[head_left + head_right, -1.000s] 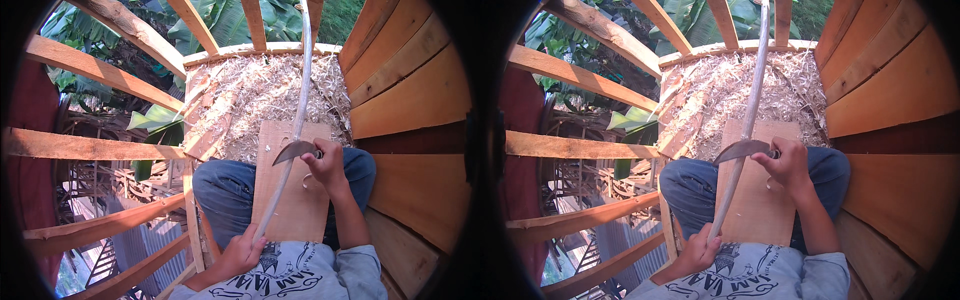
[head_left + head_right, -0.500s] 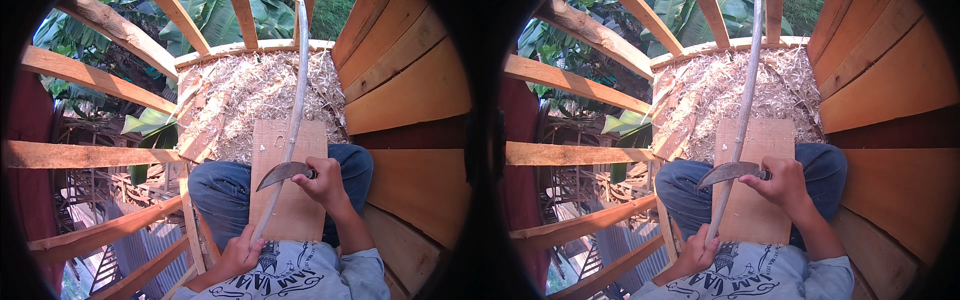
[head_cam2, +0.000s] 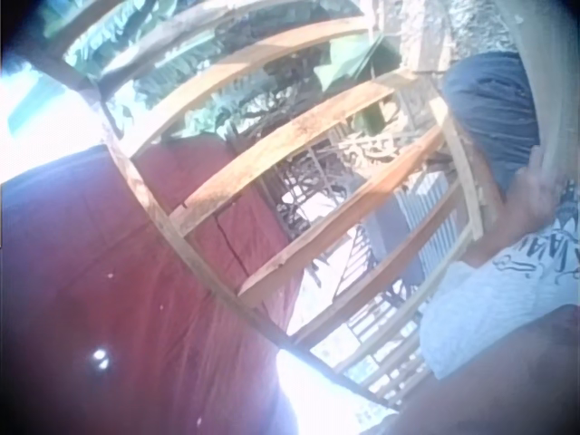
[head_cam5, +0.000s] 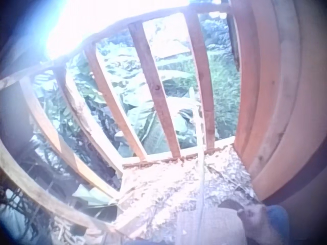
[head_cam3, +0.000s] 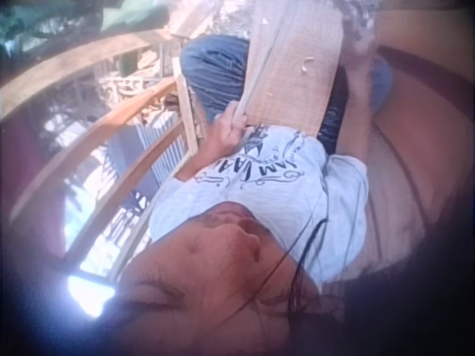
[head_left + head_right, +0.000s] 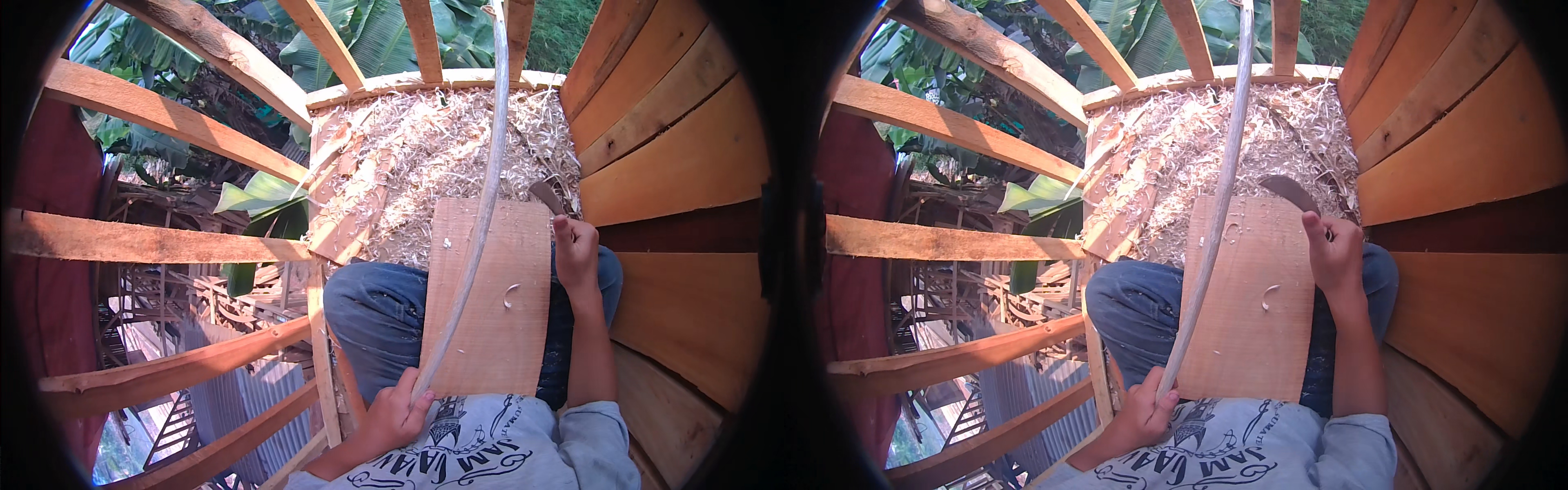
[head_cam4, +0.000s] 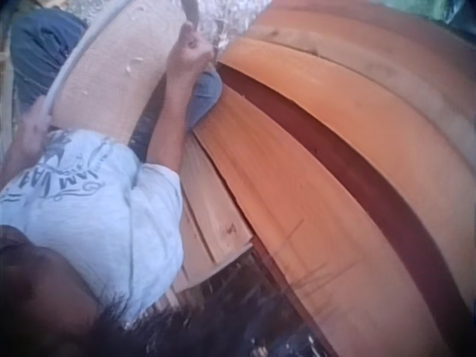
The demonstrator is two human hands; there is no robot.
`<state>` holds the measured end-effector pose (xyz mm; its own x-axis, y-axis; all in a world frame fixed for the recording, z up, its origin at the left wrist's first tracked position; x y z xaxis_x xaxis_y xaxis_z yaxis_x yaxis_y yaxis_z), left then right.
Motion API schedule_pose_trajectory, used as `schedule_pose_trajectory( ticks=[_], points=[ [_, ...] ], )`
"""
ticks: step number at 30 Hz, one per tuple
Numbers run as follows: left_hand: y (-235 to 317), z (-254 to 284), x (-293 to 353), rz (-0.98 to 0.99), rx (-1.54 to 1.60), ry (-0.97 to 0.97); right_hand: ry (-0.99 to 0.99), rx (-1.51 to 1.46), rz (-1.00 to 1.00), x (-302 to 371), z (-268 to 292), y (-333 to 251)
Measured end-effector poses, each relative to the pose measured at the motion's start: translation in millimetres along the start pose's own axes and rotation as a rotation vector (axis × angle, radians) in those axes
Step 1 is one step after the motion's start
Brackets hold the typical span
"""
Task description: The person sits cross-legged on a wooden platform and uses a curved blade to shave and smooth a long, thin piece of wood. They hold the wood against a flat board on their lap and repeatedly scrape the blade along its length to remove shavings.
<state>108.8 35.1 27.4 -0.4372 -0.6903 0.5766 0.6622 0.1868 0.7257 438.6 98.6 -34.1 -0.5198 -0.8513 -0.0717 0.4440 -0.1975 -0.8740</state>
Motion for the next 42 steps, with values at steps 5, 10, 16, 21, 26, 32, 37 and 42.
schedule_pose_trajectory(
  ticks=[5,10,16,21,26,32,37,42],
  points=[
    [-16.1,24.7,-11.9,0.038,-0.094,0.049,-0.169,0.089,-0.01,35.0,-15.7,-26.8],
    [-56.2,50.4,-11.5,0.044,-0.276,0.178,-0.278,0.107,-0.018,39.1,-29.9,-41.9],
    [-74.8,48.0,-11.6,0.031,-0.26,0.26,-0.432,0.248,0.25,62.3,-69.2,-69.8],
    [-96.1,48.0,-21.9,0.02,-0.199,0.216,-0.435,0.377,0.361,69.9,-88.5,-75.2],
    [-98.4,55.5,-29.7,0.024,-0.164,0.141,-0.37,0.513,0.32,49.8,-89.7,-67.4],
    [-96.2,56.0,-32.5,-0.007,-0.196,0.157,-0.114,0.502,0.298,20.7,-81.6,-55.3],
    [-96.2,54.2,-32.9,-0.049,-0.246,0.171,0.151,0.386,-0.059,-36.8,-6.0,-11.6],
    [-93.2,50.8,-32.7,-0.01,-0.246,0.19,-0.208,0.407,0.194,12.2,-48.0,-64.8]
  ],
)
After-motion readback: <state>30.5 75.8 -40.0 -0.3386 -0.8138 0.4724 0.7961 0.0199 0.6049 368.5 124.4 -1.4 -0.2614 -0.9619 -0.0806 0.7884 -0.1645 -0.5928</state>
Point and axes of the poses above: each hand's wrist, its own x-axis away from the middle knuckle, its own z-axis out of the back of the hand, y = z × x, the point moved 5 cm from there along -x, towards the middle knuckle, and after that the axes turned 3 degrees about z, right-handed, at the moved point
